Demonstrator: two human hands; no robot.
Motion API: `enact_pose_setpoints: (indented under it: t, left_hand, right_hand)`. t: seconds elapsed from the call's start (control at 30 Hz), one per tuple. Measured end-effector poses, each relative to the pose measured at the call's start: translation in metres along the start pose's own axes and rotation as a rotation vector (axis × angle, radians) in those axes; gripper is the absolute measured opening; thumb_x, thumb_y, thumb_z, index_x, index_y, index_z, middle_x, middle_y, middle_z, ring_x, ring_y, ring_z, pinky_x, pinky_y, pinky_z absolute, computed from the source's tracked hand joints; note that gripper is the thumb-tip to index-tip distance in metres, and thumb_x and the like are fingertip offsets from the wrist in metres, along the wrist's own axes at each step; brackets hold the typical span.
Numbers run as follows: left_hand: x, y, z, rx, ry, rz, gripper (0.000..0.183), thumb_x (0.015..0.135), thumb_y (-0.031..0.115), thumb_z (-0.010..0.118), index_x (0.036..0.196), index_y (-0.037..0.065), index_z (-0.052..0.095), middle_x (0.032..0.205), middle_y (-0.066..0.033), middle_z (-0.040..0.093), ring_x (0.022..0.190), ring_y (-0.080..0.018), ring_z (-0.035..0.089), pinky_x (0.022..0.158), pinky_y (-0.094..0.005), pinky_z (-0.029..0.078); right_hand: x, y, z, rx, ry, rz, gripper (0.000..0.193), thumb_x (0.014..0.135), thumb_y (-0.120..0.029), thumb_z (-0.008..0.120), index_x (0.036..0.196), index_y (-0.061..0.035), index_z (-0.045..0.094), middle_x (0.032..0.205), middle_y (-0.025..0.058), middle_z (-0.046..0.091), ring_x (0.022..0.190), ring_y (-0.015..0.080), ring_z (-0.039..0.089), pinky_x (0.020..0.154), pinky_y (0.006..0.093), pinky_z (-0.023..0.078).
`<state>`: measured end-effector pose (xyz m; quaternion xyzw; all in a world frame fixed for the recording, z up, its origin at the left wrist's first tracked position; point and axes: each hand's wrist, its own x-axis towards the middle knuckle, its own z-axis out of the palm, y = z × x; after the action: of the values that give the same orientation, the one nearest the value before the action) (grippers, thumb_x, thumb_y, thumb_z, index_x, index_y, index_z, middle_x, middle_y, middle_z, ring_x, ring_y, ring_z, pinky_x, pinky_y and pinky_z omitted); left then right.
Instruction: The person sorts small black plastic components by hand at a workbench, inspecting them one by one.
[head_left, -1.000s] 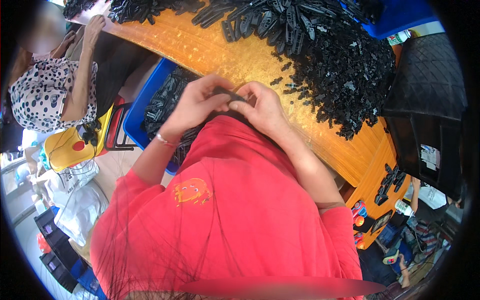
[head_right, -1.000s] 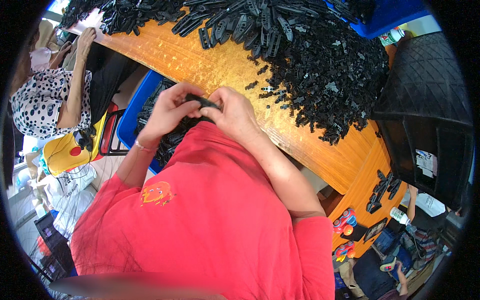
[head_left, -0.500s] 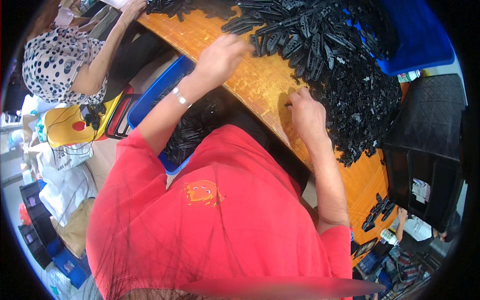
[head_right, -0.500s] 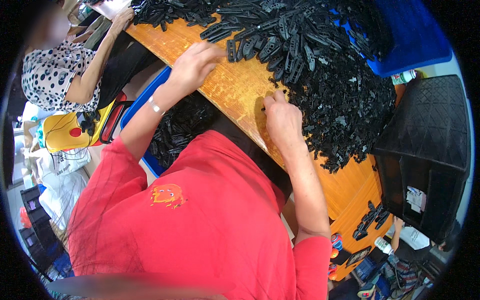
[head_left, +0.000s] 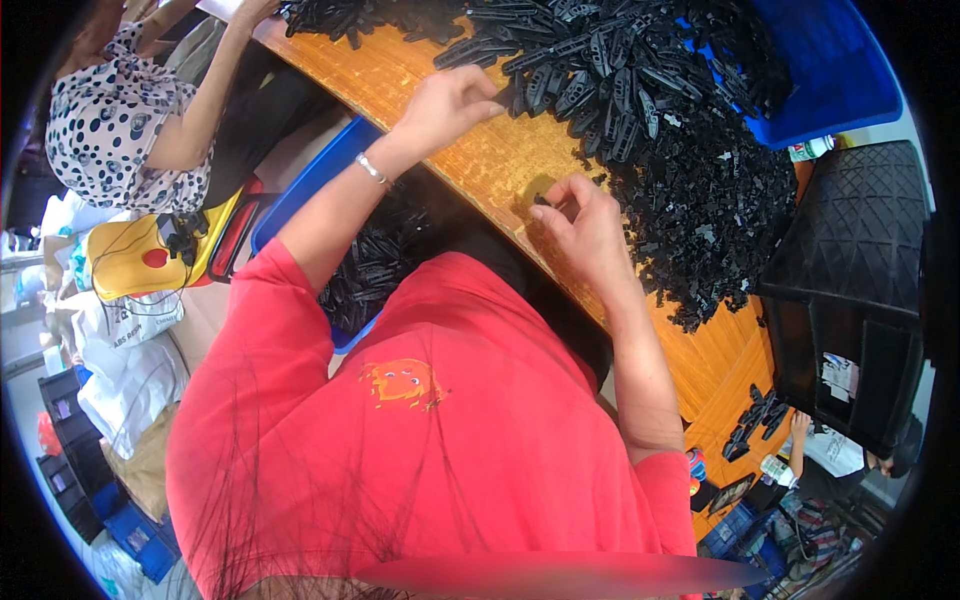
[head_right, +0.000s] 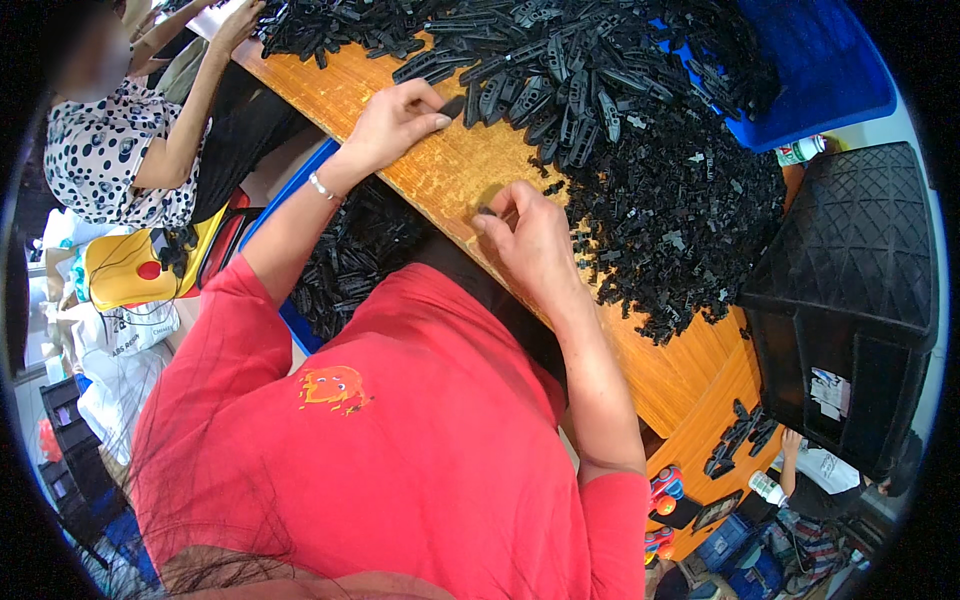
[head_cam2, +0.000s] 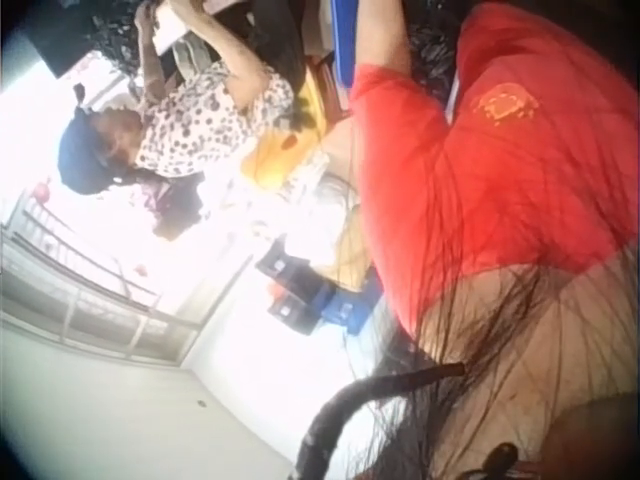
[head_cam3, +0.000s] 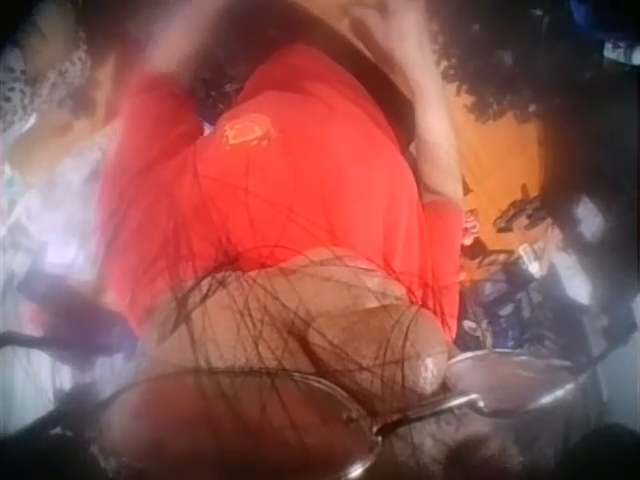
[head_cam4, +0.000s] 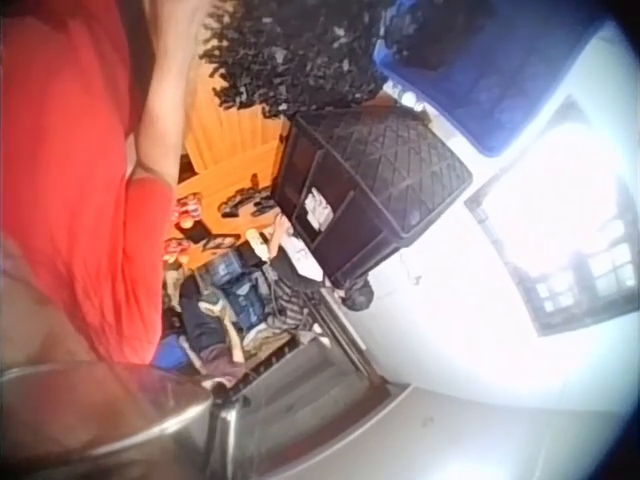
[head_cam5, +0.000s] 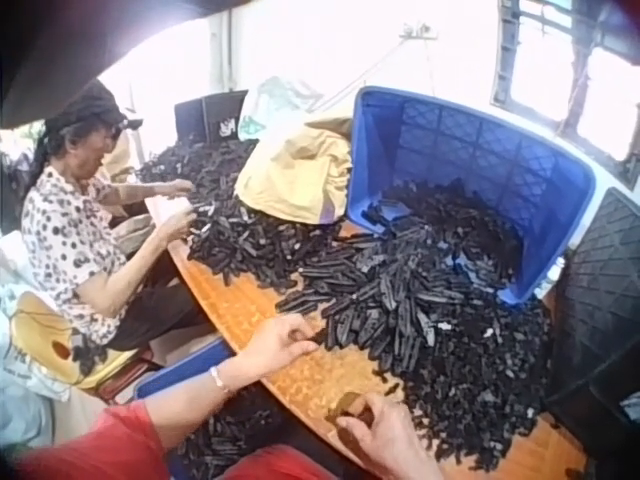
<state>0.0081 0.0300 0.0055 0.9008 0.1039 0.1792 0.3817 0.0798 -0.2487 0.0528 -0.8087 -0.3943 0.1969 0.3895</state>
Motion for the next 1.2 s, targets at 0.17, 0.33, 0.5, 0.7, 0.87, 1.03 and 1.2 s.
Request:
enact_pose_setpoints:
  t: [0.17, 0.33, 0.5, 0.7, 0.87, 1.03, 1.2]
  left_hand:
    - [-0.028, 0.027, 0.019, -1.13, -0.055, -0.335, 0.021, 0.108, 0.022, 0.068, 0.124, 0.008, 0.067, 0.117, -0.0076, 0.077, 0.1, -0.0139, 0.074, 0.088, -0.0323, 0.061]
    - [-0.037, 0.056, 0.026, -1.292, -0.084, -0.369, 0.024, 0.111, 0.022, 0.063, 0.128, 0.006, 0.064, 0.118, -0.0091, 0.076, 0.103, -0.0184, 0.074, 0.093, -0.0381, 0.062]
    - [-0.041, 0.072, 0.029, -1.363, -0.127, -0.304, 0.022, 0.11, 0.016, 0.064, 0.129, 0.005, 0.062, 0.121, -0.0085, 0.073, 0.108, -0.0191, 0.073, 0.096, -0.0385, 0.062]
    - [-0.042, 0.08, 0.032, -1.401, -0.085, -0.243, 0.024, 0.108, 0.011, 0.065, 0.13, 0.004, 0.059, 0.118, -0.0075, 0.072, 0.106, -0.0177, 0.073, 0.096, -0.0369, 0.061]
    - [-0.044, 0.077, 0.038, -1.345, -0.031, -0.229, 0.024, 0.107, 0.009, 0.066, 0.129, 0.003, 0.06, 0.115, -0.0072, 0.072, 0.106, -0.0164, 0.072, 0.093, -0.034, 0.061]
    - [-0.046, 0.078, 0.046, -1.229, 0.024, -0.161, 0.025, 0.106, 0.008, 0.068, 0.129, 0.003, 0.06, 0.113, -0.0065, 0.072, 0.103, -0.0149, 0.071, 0.092, -0.0322, 0.061]
    - [-0.05, 0.082, 0.048, -1.252, 0.063, -0.141, 0.03, 0.105, 0.006, 0.068, 0.134, 0.003, 0.059, 0.123, -0.0074, 0.068, 0.11, -0.0136, 0.067, 0.094, -0.0316, 0.059]
  right_hand:
    - [0.014, -0.008, 0.007, 0.227, 0.142, -0.036, 0.022, 0.089, -0.011, 0.088, 0.093, -0.0008, 0.068, 0.073, 0.0018, 0.068, 0.064, 0.0077, 0.061, 0.059, 0.0285, 0.052]
    - [0.018, -0.038, 0.0, 0.477, 0.307, -0.044, 0.012, 0.092, -0.003, 0.083, 0.094, 0.0007, 0.071, 0.08, 0.0, 0.07, 0.068, 0.0062, 0.063, 0.062, 0.0241, 0.052]
    - [0.023, -0.036, 0.004, 0.443, 0.455, -0.217, 0.008, 0.093, 0.003, 0.079, 0.098, 0.0019, 0.073, 0.093, 0.0061, 0.07, 0.072, 0.0098, 0.067, 0.064, 0.0258, 0.056]
    - [0.024, -0.032, 0.008, 0.081, 0.609, -0.494, 0.014, 0.085, 0.007, 0.08, 0.093, 0.0001, 0.07, 0.094, 0.011, 0.067, 0.075, 0.0211, 0.07, 0.064, 0.0302, 0.058]
    - [0.019, -0.032, 0.011, 0.161, 0.571, -0.405, 0.014, 0.087, 0.006, 0.08, 0.094, 0.0002, 0.07, 0.093, 0.0099, 0.067, 0.073, 0.0181, 0.069, 0.063, 0.0293, 0.057]
    - [0.019, -0.027, 0.016, 0.32, 0.559, -0.299, 0.012, 0.089, 0.005, 0.08, 0.095, 0.0006, 0.07, 0.094, 0.0081, 0.067, 0.072, 0.0134, 0.068, 0.063, 0.0272, 0.056]
    - [0.014, -0.025, 0.018, 0.292, 0.491, -0.253, 0.011, 0.091, 0.004, 0.079, 0.095, 0.0016, 0.07, 0.094, 0.0079, 0.067, 0.073, 0.0127, 0.068, 0.064, 0.0269, 0.056]
